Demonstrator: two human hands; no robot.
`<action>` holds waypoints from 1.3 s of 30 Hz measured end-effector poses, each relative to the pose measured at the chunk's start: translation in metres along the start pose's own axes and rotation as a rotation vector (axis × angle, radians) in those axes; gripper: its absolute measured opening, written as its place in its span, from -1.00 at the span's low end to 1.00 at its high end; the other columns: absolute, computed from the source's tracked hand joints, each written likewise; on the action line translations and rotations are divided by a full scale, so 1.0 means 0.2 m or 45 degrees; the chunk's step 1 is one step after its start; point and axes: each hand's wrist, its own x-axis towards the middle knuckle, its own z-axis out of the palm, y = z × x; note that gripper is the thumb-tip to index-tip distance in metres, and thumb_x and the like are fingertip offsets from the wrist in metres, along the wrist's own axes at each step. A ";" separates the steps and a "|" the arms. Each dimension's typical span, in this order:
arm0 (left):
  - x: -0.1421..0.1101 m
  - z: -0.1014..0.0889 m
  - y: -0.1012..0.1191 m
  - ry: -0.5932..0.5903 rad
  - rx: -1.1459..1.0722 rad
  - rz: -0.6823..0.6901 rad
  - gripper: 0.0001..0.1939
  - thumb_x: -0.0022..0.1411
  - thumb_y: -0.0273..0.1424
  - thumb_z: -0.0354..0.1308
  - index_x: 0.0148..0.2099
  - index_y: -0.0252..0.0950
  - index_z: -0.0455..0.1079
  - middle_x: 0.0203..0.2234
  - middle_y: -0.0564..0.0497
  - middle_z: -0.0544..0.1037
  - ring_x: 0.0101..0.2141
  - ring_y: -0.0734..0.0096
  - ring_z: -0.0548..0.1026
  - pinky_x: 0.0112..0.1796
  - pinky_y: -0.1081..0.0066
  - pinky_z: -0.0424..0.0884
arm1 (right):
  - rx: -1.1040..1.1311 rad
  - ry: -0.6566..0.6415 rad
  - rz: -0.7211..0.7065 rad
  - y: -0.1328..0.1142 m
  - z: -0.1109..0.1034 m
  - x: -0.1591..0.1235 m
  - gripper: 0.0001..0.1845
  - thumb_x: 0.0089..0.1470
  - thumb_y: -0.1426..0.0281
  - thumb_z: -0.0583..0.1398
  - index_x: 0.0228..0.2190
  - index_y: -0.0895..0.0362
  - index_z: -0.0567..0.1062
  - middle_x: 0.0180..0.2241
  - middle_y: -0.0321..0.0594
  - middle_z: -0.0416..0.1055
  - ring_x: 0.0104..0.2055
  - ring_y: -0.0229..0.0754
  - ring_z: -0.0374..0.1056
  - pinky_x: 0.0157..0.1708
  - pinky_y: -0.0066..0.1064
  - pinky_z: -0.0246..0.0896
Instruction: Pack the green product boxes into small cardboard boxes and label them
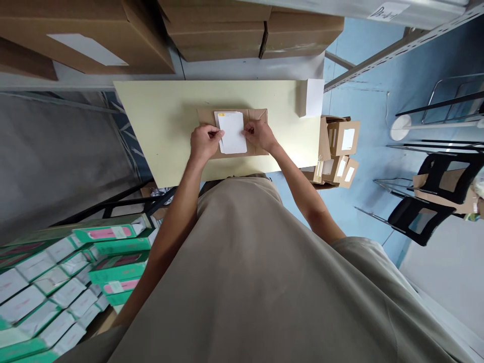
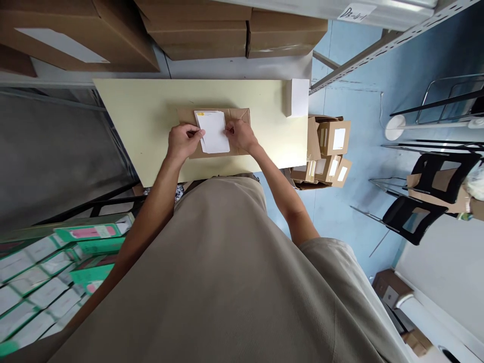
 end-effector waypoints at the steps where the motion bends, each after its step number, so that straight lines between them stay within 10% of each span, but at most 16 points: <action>1: 0.00 0.00 0.00 -0.001 0.002 0.000 -0.85 0.32 -0.28 0.34 -0.16 -0.24 0.66 -0.18 -0.09 0.74 -0.16 0.16 0.63 0.02 0.24 0.53 | -0.025 -0.004 0.001 0.00 0.00 0.01 -0.91 0.37 0.35 0.37 -0.22 0.11 0.68 -0.17 -0.12 0.69 -0.12 -0.07 0.51 0.06 -0.22 0.48; 24: -0.06 0.06 0.04 0.163 0.202 0.075 -0.89 0.41 -0.37 0.26 -0.21 -0.24 0.56 -0.20 -0.12 0.72 -0.16 0.13 0.66 0.07 0.16 0.53 | -0.425 0.185 0.110 -0.10 0.13 -0.11 -0.75 0.50 0.34 0.22 0.03 0.22 0.62 0.07 0.14 0.65 0.07 0.15 0.63 0.17 0.00 0.55; 32: -0.08 0.09 0.03 0.218 0.244 0.192 -0.89 0.45 -0.38 0.21 -0.22 -0.17 0.42 -0.25 -0.12 0.67 -0.15 0.07 0.62 0.09 0.10 0.50 | -0.563 0.117 -0.445 0.01 0.37 -0.39 -0.31 0.63 0.14 -0.06 0.49 0.32 0.32 0.61 0.26 0.12 0.68 0.30 -0.01 0.59 0.29 0.06; 39: -0.09 0.11 0.00 0.252 0.276 0.298 -0.86 0.50 -0.37 0.16 -0.19 -0.11 0.31 -0.28 -0.12 0.61 -0.12 0.00 0.57 0.15 0.01 0.45 | -0.614 0.150 -0.496 0.06 0.37 -0.25 -0.03 0.60 -0.06 -0.21 0.63 0.44 -0.04 0.69 0.18 -0.18 0.76 0.15 -0.32 0.72 0.13 -0.37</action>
